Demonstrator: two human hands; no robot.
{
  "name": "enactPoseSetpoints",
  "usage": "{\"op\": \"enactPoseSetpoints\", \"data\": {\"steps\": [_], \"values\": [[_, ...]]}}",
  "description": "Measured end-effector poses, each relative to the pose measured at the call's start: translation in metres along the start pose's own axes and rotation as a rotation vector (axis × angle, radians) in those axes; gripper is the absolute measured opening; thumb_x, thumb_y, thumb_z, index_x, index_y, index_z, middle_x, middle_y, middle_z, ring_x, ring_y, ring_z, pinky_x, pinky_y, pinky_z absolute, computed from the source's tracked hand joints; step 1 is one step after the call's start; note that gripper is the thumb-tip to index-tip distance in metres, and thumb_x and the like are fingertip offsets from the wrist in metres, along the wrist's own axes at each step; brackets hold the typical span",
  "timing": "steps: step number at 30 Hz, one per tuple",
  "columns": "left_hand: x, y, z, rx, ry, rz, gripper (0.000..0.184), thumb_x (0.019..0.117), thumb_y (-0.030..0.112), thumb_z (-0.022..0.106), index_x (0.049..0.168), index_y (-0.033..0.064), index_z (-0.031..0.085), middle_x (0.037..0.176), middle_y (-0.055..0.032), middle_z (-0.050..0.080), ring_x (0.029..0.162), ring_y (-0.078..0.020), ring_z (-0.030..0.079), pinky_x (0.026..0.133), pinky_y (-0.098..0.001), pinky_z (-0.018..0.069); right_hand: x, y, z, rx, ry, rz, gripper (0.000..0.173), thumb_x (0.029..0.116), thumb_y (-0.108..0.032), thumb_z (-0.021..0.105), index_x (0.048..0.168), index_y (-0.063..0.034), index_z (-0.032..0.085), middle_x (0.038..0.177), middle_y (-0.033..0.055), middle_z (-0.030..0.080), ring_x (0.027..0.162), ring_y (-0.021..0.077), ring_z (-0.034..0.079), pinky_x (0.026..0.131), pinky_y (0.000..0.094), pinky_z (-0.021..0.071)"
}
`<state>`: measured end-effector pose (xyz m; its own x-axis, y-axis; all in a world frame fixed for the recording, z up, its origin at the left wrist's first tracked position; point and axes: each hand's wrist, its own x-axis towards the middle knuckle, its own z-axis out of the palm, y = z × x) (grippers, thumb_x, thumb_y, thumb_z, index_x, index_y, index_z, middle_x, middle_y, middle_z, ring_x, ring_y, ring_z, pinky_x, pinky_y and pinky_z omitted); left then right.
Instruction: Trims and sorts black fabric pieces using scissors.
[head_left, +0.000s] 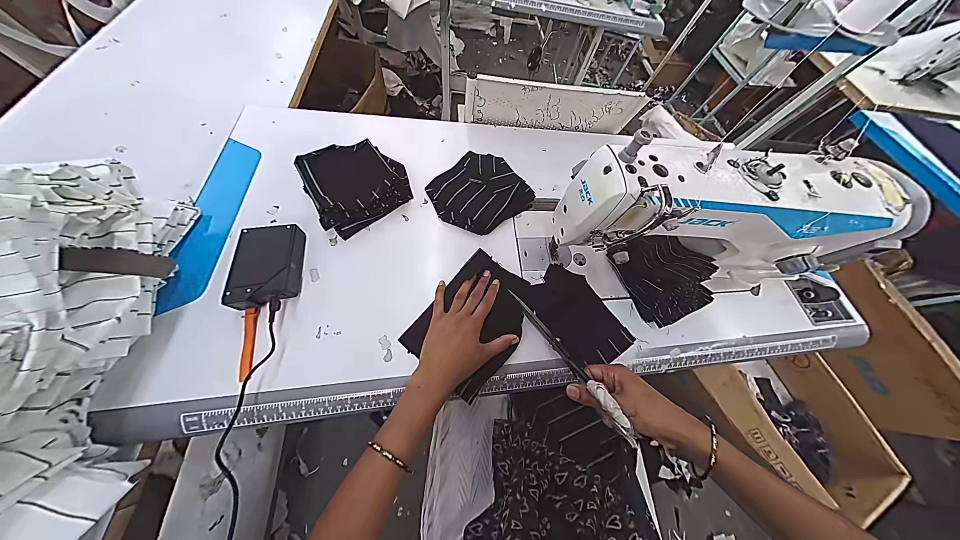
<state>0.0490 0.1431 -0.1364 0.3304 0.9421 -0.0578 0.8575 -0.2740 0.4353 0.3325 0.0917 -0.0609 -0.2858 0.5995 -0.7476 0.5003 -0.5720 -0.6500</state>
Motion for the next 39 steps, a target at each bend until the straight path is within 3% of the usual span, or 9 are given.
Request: {"op": "enactPoseSetpoints", "data": {"steps": [4,9,13,17,20,23,26,34,39], "values": [[0.000,-0.003,0.003,-0.023,0.040,0.053,0.100,0.0886,0.081,0.046,0.160,0.0118,0.035,0.167,-0.0050,0.033,0.154,-0.0270,0.029,0.121,-0.0672,0.0071,0.010,-0.010,0.001,-0.079,-0.012,0.010,0.038,0.0974,-0.049,0.067,0.088,-0.0139,0.054,0.060,-0.0063,0.049,0.049,0.0041,0.048,0.050,0.0205,0.0420],[-0.002,-0.016,0.000,-0.057,0.080,0.167,0.095,0.0850,0.078,0.056,0.153,0.0121,0.047,0.161,-0.0058,0.043,0.151,-0.0284,0.036,0.120,-0.0699,0.0116,0.002,-0.006,0.001,-0.039,0.000,0.011,0.034,0.0978,-0.042,0.068,0.086,-0.0137,0.056,0.059,-0.0066,0.051,0.048,0.0033,0.050,0.048,0.0190,0.0429],[-0.010,-0.013,-0.027,-0.131,-0.025,0.173,0.071,0.0828,0.056,0.077,0.138,0.0135,0.064,0.152,-0.0070,0.054,0.148,-0.0314,0.040,0.118,-0.0733,0.0089,-0.016,0.004,0.014,0.096,-0.027,0.053,0.028,0.1005,-0.037,0.066,0.090,-0.0141,0.056,0.061,-0.0073,0.053,0.049,0.0026,0.052,0.048,0.0179,0.0447],[-0.013,0.000,-0.015,-0.140,0.171,0.135,0.040,0.0946,0.038,0.070,0.118,0.0057,0.073,0.127,-0.0179,0.067,0.124,-0.0388,0.062,0.111,-0.0672,0.0344,-0.016,0.009,0.026,0.181,-0.039,0.046,0.027,0.1015,-0.037,0.064,0.090,-0.0140,0.055,0.060,-0.0064,0.053,0.047,0.0034,0.052,0.047,0.0179,0.0453],[-0.002,-0.003,0.004,-0.071,0.346,0.117,0.052,0.0947,0.048,0.065,0.128,0.0085,0.069,0.141,-0.0196,0.060,0.132,-0.0445,0.055,0.108,-0.0712,0.0339,-0.014,0.011,0.029,0.190,-0.020,0.037,0.029,0.1009,-0.038,0.065,0.088,-0.0143,0.055,0.059,-0.0063,0.054,0.047,0.0036,0.053,0.046,0.0183,0.0460],[0.006,-0.012,0.000,-0.056,0.199,0.056,0.077,0.0927,0.067,0.056,0.149,0.0148,0.054,0.161,-0.0077,0.043,0.150,-0.0361,0.035,0.117,-0.0730,0.0149,-0.012,0.008,0.026,0.208,-0.027,0.017,0.029,0.1003,-0.040,0.064,0.089,-0.0147,0.056,0.060,-0.0068,0.053,0.047,0.0031,0.053,0.046,0.0176,0.0453],[0.010,-0.014,-0.009,-0.073,0.060,0.056,0.083,0.0926,0.069,0.055,0.156,0.0163,0.045,0.163,-0.0014,0.040,0.153,-0.0274,0.031,0.120,-0.0701,0.0082,-0.004,-0.001,0.021,0.202,-0.058,-0.011,0.029,0.1000,-0.043,0.063,0.090,-0.0167,0.056,0.061,-0.0087,0.052,0.049,0.0017,0.051,0.048,0.0165,0.0437],[0.011,-0.018,-0.006,-0.064,0.058,0.094,0.086,0.0917,0.072,0.052,0.157,0.0171,0.044,0.164,0.0003,0.038,0.154,-0.0257,0.029,0.121,-0.0679,0.0094,0.004,0.000,0.015,0.134,0.017,-0.007,0.030,0.0974,-0.036,0.071,0.084,-0.0144,0.055,0.056,-0.0068,0.051,0.044,0.0024,0.049,0.045,0.0177,0.0422],[0.010,-0.017,-0.005,-0.052,0.059,0.114,0.086,0.0919,0.072,0.052,0.157,0.0158,0.043,0.164,-0.0005,0.038,0.154,-0.0255,0.030,0.122,-0.0656,0.0113,0.008,-0.008,0.014,0.126,-0.023,-0.012,0.029,0.0994,-0.038,0.067,0.086,-0.0156,0.055,0.058,-0.0082,0.050,0.046,0.0016,0.049,0.046,0.0170,0.0428]]}}
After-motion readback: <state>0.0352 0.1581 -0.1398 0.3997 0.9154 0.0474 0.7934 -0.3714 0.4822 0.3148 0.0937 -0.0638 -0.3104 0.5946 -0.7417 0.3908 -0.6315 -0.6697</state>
